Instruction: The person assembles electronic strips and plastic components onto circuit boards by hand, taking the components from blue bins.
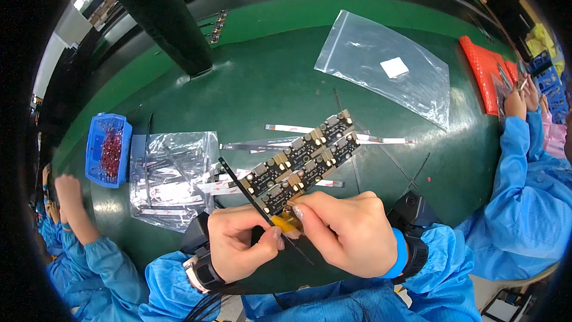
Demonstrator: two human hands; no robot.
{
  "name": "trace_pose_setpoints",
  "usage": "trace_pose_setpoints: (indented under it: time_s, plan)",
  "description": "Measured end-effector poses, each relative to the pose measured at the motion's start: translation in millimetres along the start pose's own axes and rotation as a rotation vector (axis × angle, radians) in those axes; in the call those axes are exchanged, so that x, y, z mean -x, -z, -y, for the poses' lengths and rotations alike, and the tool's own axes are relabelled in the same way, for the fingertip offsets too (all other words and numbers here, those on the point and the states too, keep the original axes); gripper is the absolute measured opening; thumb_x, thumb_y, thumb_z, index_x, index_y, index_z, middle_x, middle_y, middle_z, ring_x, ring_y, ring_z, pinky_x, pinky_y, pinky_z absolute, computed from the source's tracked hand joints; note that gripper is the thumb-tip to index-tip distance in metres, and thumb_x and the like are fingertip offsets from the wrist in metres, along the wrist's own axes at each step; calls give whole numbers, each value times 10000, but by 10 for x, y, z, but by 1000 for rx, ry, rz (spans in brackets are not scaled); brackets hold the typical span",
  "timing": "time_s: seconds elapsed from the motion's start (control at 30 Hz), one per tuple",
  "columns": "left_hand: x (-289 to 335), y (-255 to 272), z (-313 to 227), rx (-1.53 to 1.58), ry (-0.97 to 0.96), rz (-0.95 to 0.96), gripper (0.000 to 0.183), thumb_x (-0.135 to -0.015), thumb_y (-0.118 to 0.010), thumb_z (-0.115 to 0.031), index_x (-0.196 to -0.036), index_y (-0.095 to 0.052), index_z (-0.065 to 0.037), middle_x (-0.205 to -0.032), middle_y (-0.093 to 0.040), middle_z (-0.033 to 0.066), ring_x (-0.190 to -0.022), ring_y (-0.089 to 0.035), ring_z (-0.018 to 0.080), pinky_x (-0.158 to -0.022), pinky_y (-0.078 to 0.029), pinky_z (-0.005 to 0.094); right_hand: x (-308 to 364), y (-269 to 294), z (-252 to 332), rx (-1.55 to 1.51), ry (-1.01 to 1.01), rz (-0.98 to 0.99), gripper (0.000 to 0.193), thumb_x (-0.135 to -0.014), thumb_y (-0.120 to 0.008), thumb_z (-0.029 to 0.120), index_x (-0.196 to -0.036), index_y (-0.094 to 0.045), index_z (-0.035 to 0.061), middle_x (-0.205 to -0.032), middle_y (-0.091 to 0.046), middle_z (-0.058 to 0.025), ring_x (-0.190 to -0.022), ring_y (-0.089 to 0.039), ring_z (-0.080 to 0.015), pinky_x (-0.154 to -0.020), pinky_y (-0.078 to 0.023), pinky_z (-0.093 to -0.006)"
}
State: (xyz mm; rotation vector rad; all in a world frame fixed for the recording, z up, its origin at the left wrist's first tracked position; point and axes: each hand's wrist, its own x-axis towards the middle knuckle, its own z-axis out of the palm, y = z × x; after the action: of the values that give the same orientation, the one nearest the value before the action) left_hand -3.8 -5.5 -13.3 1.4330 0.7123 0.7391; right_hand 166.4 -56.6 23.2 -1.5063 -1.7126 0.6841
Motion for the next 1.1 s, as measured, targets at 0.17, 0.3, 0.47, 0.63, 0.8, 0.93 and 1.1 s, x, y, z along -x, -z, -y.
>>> trace_pose_setpoints:
  time_s: [0.17,0.3,0.47,0.63,0.8,0.93,1.1]
  plan:
    - [22,8,-34,-7,0,11,42,-671,-620,14,-651,-592,-10,-568,-554,45,-494,-539,132,-491,-426,244,-5,-2,14,-2,41,-31,62,-797,-581,24,-854,-604,16,-569,-580,-75,-448,-568,-211,-404,-421,-291]
    - [16,8,-29,-31,-18,30,36,-668,-621,11,-655,-594,-8,-610,-596,56,-531,-582,141,-514,-448,245,16,33,23,5,13,-47,57,-799,-581,26,-848,-608,15,-587,-599,-68,-462,-585,-197,-408,-428,-281]
    - [-15,40,-143,25,35,78,33,-674,-605,18,-695,-614,-6,-722,-660,65,-615,-631,154,-578,-487,247,-20,91,61,-89,-82,24,65,-822,-559,20,-856,-610,-1,-646,-644,-73,-571,-658,-167,-468,-487,-238]
    - [4,55,-104,49,-14,88,79,-666,-594,30,-723,-629,-11,-733,-663,64,-630,-634,159,-591,-489,248,-7,89,53,-229,-183,29,97,-848,-524,21,-844,-603,-35,-670,-649,-96,-629,-673,-169,-510,-505,-230]
    - [-20,86,-88,38,-81,105,113,-651,-590,37,-739,-635,-20,-734,-659,68,-636,-635,168,-593,-486,249,-15,102,51,-364,-300,55,143,-874,-501,41,-837,-592,-63,-689,-652,-107,-657,-673,-164,-540,-511,-227]
    - [-44,105,-78,-35,-216,118,136,-635,-590,39,-745,-637,-24,-725,-653,73,-635,-632,180,-593,-484,252,-15,87,51,-446,-328,52,159,-885,-488,39,-839,-586,-77,-705,-657,-109,-676,-674,-167,-555,-512,-223]
    - [-37,116,-98,-25,-181,133,147,-623,-591,38,-746,-639,-25,-724,-652,72,-630,-629,183,-593,-484,255,-17,91,37,-560,-417,52,176,-893,-476,40,-866,-583,-98,-743,-661,-123,-700,-671,-175,-591,-527,-229]
